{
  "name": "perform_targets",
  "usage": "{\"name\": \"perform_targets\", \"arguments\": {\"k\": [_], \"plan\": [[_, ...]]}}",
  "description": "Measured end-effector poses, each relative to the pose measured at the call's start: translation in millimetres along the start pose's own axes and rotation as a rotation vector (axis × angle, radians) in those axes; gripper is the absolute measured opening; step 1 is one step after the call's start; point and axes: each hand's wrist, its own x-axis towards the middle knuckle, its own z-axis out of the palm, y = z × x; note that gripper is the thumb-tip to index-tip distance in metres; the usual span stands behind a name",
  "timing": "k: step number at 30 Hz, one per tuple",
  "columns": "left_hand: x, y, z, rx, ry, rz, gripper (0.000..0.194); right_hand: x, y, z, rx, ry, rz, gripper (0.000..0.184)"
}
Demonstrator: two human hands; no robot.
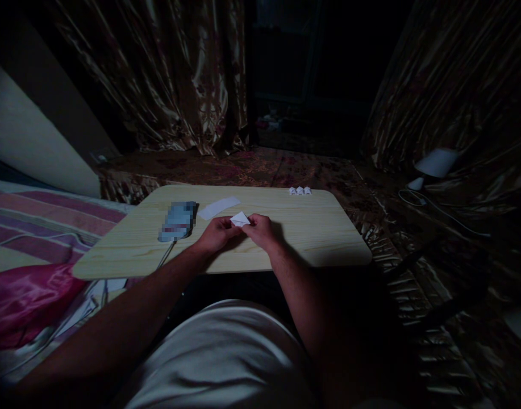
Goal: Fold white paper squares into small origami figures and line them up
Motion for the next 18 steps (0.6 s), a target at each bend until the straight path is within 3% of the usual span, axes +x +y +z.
{"name": "perform_targets", "arguments": {"k": [18], "plan": [[1.1,-2.0,-0.4,0.024,-0.036,0.008,0.027,-2.2,-8.7,-1.6,0.0,-0.025,0.023,0.013]]}}
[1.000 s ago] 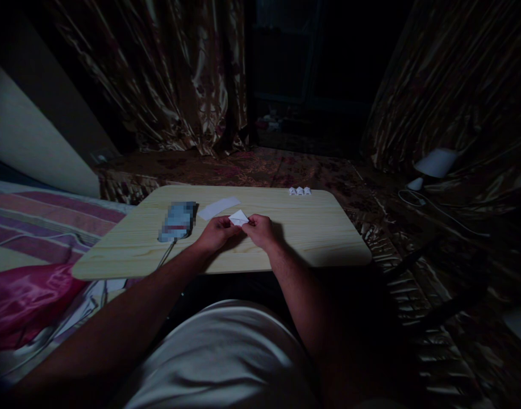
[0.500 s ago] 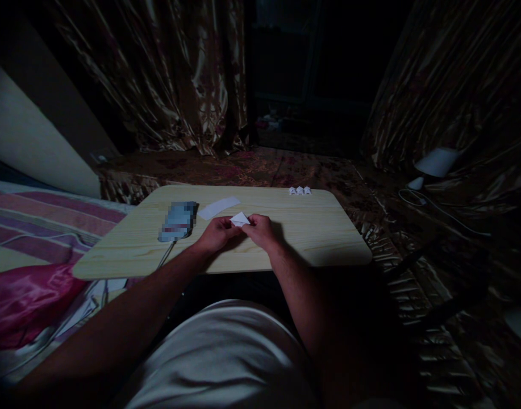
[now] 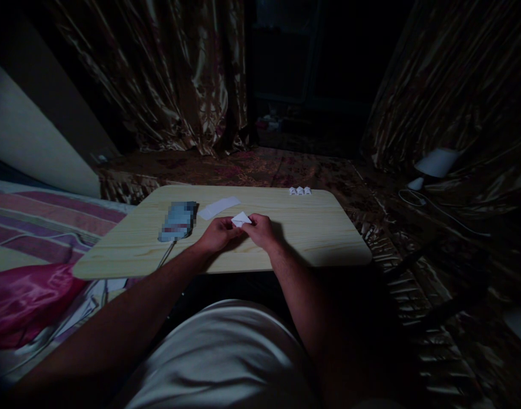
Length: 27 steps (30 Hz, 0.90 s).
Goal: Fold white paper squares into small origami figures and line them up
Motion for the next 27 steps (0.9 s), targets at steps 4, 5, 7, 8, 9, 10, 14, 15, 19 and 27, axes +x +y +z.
{"name": "perform_targets", "arguments": {"k": [4,5,7,8,9,10,14,15,19,27], "plan": [[1,-1,0.6,-0.037,-0.022,0.015,0.027,0,2,0,-0.016,0.022,-0.009,0.013],[1,-2,0.8,-0.042,-0.022,0.018,0.028,0,3,0,-0.026,0.024,-0.009,0.012],[2,-4,1.1,-0.055,-0.024,0.019,0.028,1,5,0,-0.047,0.027,-0.015,0.012],[2,-4,1.2,-0.063,-0.025,0.016,0.028,2,6,1,-0.057,0.027,-0.022,0.013],[2,-5,1.1,-0.068,-0.025,0.012,0.028,3,7,1,-0.067,0.028,-0.028,0.013],[2,-6,1.0,-0.071,-0.024,0.009,0.028,3,8,1,-0.078,0.029,-0.033,0.013],[3,-9,-0.4,-0.054,-0.025,0.018,0.026,3,8,0,-0.141,0.027,-0.035,0.015],[4,-10,-0.8,-0.048,-0.026,0.022,0.026,3,7,0,-0.155,0.029,-0.04,0.016],[4,-12,-1.3,-0.022,-0.017,0.037,0.025,1,4,2,-0.182,0.036,-0.053,0.015],[3,-11,-0.1,0.034,0.008,0.043,0.03,0,4,2,-0.187,0.039,-0.084,0.012]]}}
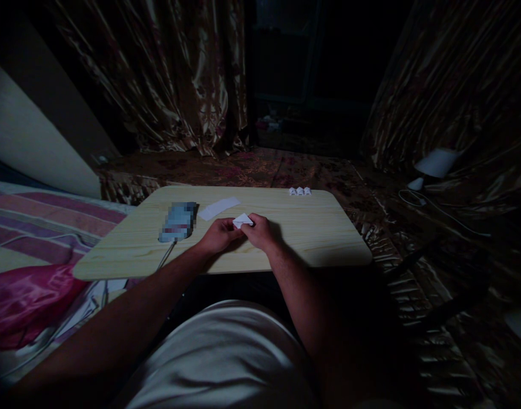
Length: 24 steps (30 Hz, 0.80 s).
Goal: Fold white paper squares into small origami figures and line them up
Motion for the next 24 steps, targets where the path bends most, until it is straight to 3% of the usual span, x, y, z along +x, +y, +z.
{"name": "perform_targets", "arguments": {"k": [10,15,24], "plan": [[0,5,-1.0,-0.02,-0.012,-0.008,0.029,0,-1,-1,0.146,-0.02,0.042,0.013],[-1,9,-3.1,-0.012,0.068,-0.029,0.025,2,3,1,0.294,-0.043,0.062,0.012],[-3,13,-1.7,-0.059,0.066,-0.039,0.022,4,6,1,0.323,-0.062,0.116,0.011]]}}
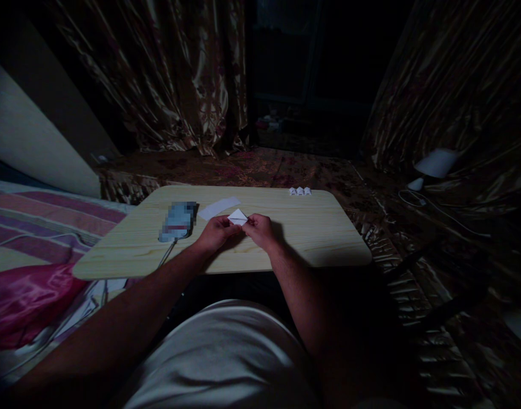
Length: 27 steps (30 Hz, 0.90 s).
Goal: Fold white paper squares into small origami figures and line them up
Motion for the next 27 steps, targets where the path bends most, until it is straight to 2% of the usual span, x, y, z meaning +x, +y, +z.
{"name": "perform_targets", "arguments": {"k": [12,17,27], "plan": [[0.2,1.1,0.8,-0.01,-0.035,0.027,0.024,-2.9,-3.7,0.9,-0.096,0.06,0.03,0.01],[-1.1,1.9,2.1,-0.006,-0.043,0.005,0.025,-4.2,-7.5,0.0,-0.158,0.072,-0.008,0.011],[1.6,-5.4,-1.3,0.035,-0.095,0.033,0.027,-3.6,-9.2,-0.3,-0.157,0.042,-0.031,0.013]]}}
